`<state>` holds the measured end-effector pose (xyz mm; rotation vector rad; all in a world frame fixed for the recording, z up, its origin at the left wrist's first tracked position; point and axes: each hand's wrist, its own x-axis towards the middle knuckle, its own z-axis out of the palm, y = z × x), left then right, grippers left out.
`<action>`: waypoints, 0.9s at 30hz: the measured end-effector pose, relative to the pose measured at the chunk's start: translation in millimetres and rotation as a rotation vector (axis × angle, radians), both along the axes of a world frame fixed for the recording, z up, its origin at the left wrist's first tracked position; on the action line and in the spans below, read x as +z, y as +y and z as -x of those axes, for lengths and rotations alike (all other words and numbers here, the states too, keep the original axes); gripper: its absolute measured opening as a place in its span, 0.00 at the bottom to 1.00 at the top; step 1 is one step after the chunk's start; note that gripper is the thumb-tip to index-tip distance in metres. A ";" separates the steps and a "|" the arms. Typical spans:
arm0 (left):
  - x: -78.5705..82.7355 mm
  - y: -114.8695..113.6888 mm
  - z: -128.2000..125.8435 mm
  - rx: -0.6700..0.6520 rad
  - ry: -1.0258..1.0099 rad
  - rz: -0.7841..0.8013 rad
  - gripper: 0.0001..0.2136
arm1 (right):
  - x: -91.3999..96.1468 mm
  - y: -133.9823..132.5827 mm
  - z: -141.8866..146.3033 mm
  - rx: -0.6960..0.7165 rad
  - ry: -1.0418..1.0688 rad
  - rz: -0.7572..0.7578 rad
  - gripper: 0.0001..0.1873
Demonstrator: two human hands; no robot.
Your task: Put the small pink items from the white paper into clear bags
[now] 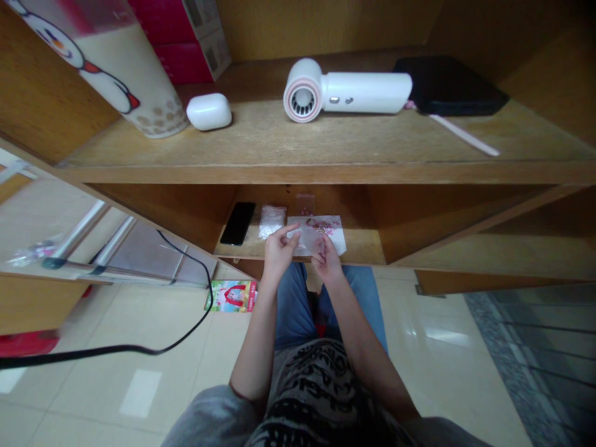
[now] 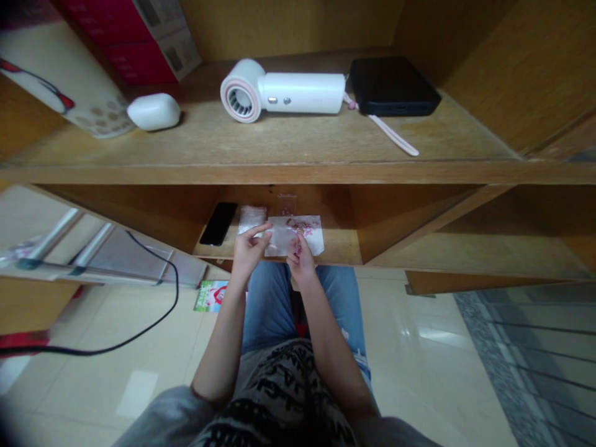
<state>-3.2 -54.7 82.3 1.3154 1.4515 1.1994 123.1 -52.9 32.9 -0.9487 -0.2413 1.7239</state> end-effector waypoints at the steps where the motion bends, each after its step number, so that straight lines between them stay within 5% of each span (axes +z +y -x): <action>1: -0.1 0.3 1.9 -0.004 -0.007 -0.010 0.15 | -0.4 0.9 0.3 -0.001 -0.016 -0.002 0.17; 7: 1.4 3.2 15.6 0.071 -0.176 -0.058 0.16 | -6.7 16.8 -4.7 -0.047 -0.168 -0.077 0.20; 12: -0.8 14.9 29.5 0.241 -0.318 -0.212 0.19 | -17.1 49.9 -23.4 -0.125 -0.892 -0.398 0.23; 15: -2.7 27.5 36.5 0.269 -0.343 -0.284 0.22 | -22.7 65.6 -32.8 -0.002 -1.424 -0.589 0.19; 18: -5.4 40.0 39.4 0.259 -0.321 -0.310 0.24 | -26.3 71.7 -35.4 0.174 -1.775 -0.601 0.17; 27: -14.7 57.6 27.5 0.386 -0.214 -0.402 0.22 | -17.8 66.6 -32.2 0.444 -2.133 -0.512 0.22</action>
